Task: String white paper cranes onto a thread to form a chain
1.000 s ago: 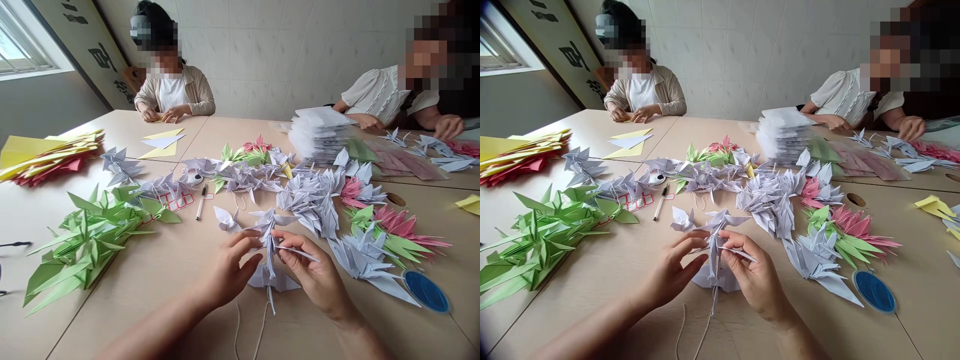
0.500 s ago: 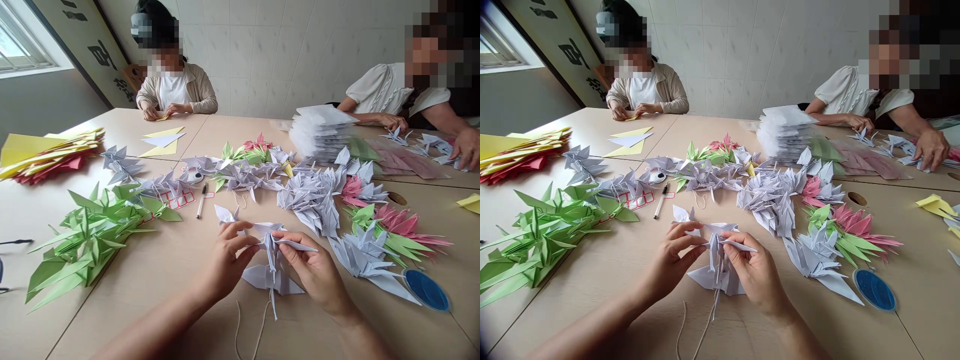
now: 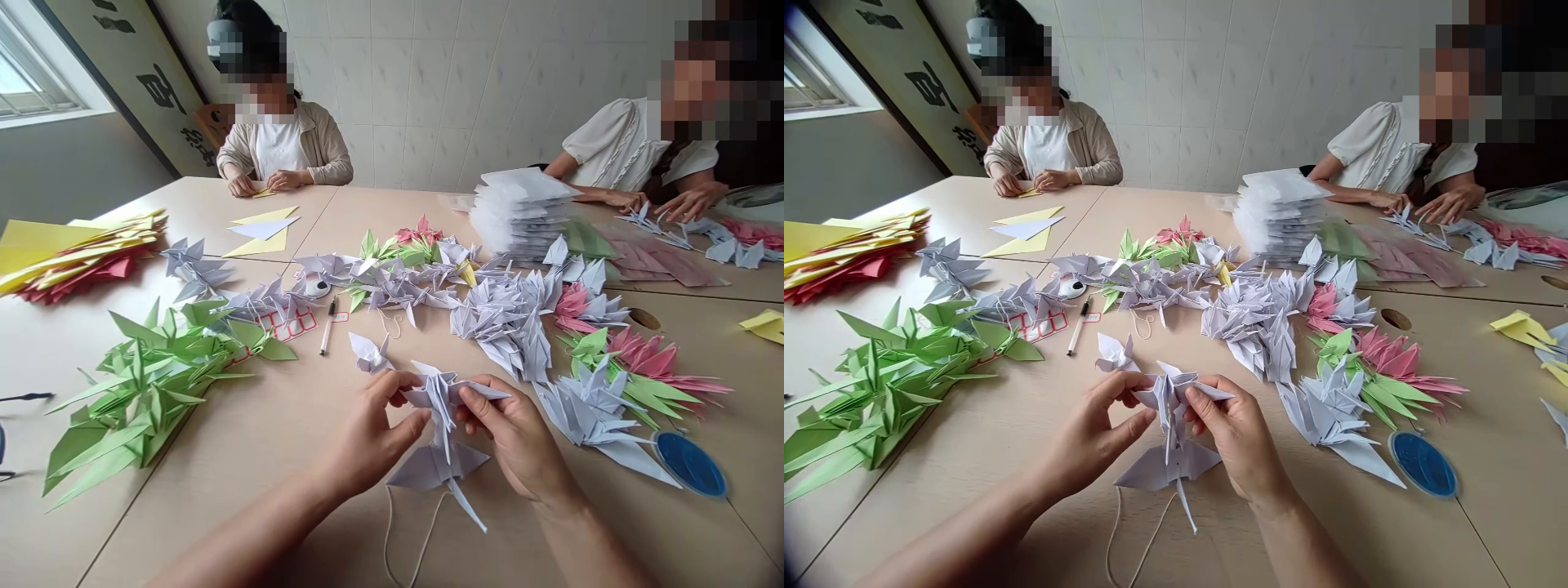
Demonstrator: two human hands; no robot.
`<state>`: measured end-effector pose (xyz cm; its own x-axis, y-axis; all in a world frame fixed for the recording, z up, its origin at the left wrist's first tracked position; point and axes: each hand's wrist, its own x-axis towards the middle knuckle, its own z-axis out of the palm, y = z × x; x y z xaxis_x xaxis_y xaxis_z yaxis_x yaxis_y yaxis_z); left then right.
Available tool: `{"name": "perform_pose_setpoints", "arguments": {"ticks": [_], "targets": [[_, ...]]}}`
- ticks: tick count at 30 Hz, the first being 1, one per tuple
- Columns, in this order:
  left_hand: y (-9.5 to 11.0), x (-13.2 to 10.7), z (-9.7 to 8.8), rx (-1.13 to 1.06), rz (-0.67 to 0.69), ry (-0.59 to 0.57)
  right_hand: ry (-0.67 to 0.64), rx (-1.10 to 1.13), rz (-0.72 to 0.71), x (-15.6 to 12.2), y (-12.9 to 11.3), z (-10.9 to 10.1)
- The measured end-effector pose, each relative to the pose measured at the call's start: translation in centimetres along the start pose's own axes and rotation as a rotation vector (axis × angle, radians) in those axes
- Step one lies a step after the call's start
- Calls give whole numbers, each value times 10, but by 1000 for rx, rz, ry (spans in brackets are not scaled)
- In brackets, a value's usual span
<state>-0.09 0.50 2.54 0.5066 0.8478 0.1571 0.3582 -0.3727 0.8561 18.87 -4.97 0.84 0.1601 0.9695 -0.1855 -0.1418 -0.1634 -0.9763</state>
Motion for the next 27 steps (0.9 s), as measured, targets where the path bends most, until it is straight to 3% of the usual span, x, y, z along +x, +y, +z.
{"name": "perform_pose_setpoints", "arguments": {"ticks": [5, 9, 16, 21, 27], "targets": [[-2, 1, 1, -82, -79, -95, -58, 4, -20, -5, -3, 3], [-5, 3, 4, -132, -118, -96, -134, -19, -25, -8, -6, 5], [-7, 3, 5, -245, -137, -57, -145, 6, 8, -7, -4, 3], [-7, 5, 5, -299, -171, -13, -99, 47, 49, -7, -5, 5], [-7, 9, 1, -451, -246, -18, 59, 189, 100, 0, -7, 4]]}}
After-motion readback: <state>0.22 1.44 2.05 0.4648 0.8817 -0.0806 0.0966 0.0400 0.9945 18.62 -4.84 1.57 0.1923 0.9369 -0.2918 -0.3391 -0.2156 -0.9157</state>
